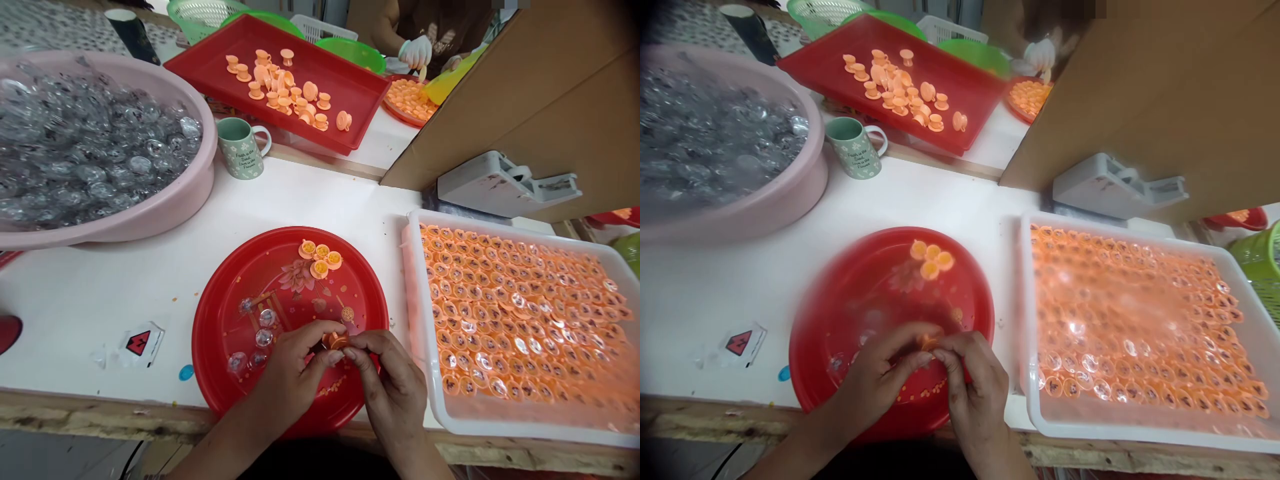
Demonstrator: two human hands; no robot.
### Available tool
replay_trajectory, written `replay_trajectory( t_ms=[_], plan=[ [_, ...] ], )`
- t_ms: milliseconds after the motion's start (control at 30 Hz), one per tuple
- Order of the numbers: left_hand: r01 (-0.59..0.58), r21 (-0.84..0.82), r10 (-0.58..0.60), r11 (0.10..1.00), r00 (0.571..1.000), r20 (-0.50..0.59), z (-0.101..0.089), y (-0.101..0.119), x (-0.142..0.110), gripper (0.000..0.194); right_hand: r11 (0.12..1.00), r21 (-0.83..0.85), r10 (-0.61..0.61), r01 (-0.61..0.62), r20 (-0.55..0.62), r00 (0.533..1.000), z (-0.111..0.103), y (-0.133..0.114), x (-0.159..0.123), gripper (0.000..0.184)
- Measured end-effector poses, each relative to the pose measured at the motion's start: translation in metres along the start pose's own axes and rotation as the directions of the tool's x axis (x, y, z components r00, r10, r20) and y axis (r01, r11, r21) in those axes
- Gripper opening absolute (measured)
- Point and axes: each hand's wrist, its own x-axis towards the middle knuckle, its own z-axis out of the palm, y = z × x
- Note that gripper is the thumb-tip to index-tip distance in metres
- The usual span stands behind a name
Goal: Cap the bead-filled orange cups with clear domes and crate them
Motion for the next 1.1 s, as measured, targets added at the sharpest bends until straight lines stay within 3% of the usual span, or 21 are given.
replay_trajectory(
  t_ms=[167, 333, 400, 567, 733, 833, 1100],
  plan=[
    [0.098, -0.047, -0.096, 0.994, 0.994, 0.044, -0.004, 0.003, 0.003, 0.013, 1.000, -0.010, -0.005, 0.005, -0.015, 1.000, -0.003, 0.001, 0.000, 0.022],
    [0.057, -0.071, -0.054, 0.996, 0.997, 0.046, -0.005, 0.001, 0.003, 0.017, 0.996, 0.032, 0.077, -0.078, 0.024, 0.997, -0.005, 0.004, 0.003, 0.017],
    [0.064, -0.131, -0.058, 0.989, 0.997, 0.049, -0.003, 0.001, 0.004, 0.021, 0.991, 0.066, 0.116, -0.118, 0.033, 0.993, -0.005, 0.004, 0.004, 0.014],
    [0.213, -0.341, -0.181, 0.916, 0.976, 0.124, -0.004, 0.001, 0.006, 0.020, 0.959, 0.146, 0.235, -0.244, 0.078, 0.969, -0.006, 0.005, 0.004, 0.008],
    [0.211, -0.250, -0.193, 0.945, 0.977, 0.096, -0.010, 0.003, 0.010, 0.020, 0.836, 0.289, 0.426, -0.466, 0.193, 0.884, -0.008, 0.008, 0.008, 0.008],
    [0.184, -0.191, -0.166, 0.964, 0.980, 0.108, -0.011, 0.002, 0.011, 0.022, 0.789, 0.304, 0.488, -0.534, 0.220, 0.845, -0.010, 0.010, 0.010, 0.010],
    [0.236, -0.194, -0.233, 0.952, 0.972, 0.037, 0.003, -0.005, 0.008, 0.027, 0.826, 0.263, 0.470, -0.498, 0.165, 0.867, -0.001, 0.011, 0.005, 0.008]
  ],
)
